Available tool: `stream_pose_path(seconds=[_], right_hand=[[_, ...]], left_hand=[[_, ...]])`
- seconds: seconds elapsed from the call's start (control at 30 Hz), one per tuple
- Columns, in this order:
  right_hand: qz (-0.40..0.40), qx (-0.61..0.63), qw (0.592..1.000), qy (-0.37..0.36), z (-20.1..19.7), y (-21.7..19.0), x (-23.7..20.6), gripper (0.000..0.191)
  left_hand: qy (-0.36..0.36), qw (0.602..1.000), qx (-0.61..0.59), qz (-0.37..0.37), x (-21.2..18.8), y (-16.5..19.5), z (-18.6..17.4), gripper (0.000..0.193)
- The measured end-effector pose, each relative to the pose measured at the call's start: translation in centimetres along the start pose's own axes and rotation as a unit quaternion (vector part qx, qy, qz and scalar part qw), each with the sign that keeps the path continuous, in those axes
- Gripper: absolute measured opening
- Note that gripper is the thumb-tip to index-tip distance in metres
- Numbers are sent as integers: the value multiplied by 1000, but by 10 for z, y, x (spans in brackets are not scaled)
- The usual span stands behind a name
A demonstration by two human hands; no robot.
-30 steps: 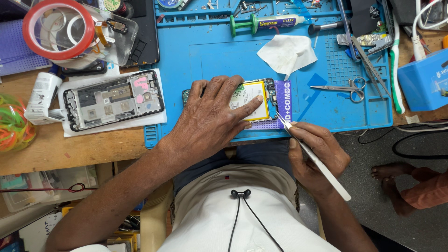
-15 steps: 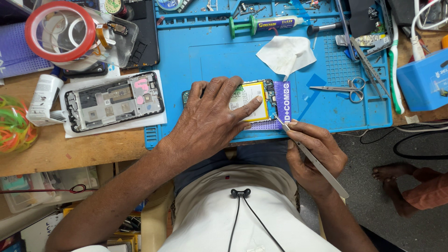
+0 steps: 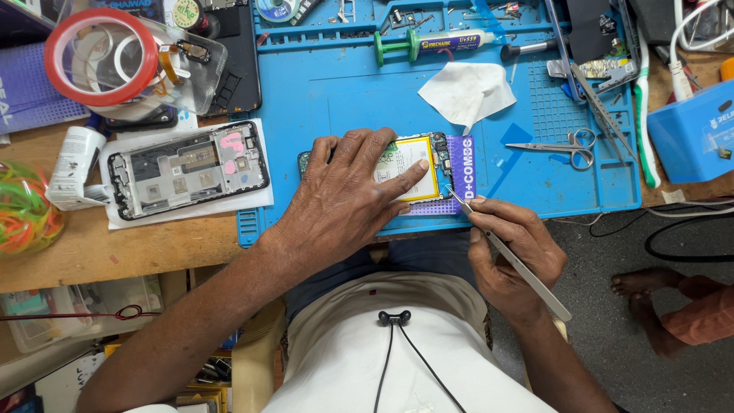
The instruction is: The person disassembles a smartphone, removes the battery, and uses tweezers to adjust internal components and connectors. They then place a new battery into the phone chassis and continue working on the internal assembly.
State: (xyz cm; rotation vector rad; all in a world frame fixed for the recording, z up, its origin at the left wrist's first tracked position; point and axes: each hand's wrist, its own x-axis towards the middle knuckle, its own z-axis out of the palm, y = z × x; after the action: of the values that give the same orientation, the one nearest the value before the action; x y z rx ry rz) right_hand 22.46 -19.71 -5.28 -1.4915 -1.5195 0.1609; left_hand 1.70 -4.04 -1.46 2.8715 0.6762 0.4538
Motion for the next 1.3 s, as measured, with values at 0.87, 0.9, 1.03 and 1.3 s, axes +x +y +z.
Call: stream_pose_path(seconds=[0.87, 0.9, 1.03, 1.3], right_hand=[[16, 28, 999, 0, -2, 0, 0, 23], [13, 29, 1000, -2, -2, 0, 0, 22], [15, 39, 999, 2, -2, 0, 0, 21], [74, 68, 995, 8, -4, 1, 0, 16]], left_hand=[[0, 1000, 4, 0, 0, 0, 1, 52], [-1, 1000, 2, -1, 0, 0, 1, 52], [0, 1000, 9, 2, 0, 0, 1, 52], [-2, 1000, 4, 2, 0, 0, 0, 52]])
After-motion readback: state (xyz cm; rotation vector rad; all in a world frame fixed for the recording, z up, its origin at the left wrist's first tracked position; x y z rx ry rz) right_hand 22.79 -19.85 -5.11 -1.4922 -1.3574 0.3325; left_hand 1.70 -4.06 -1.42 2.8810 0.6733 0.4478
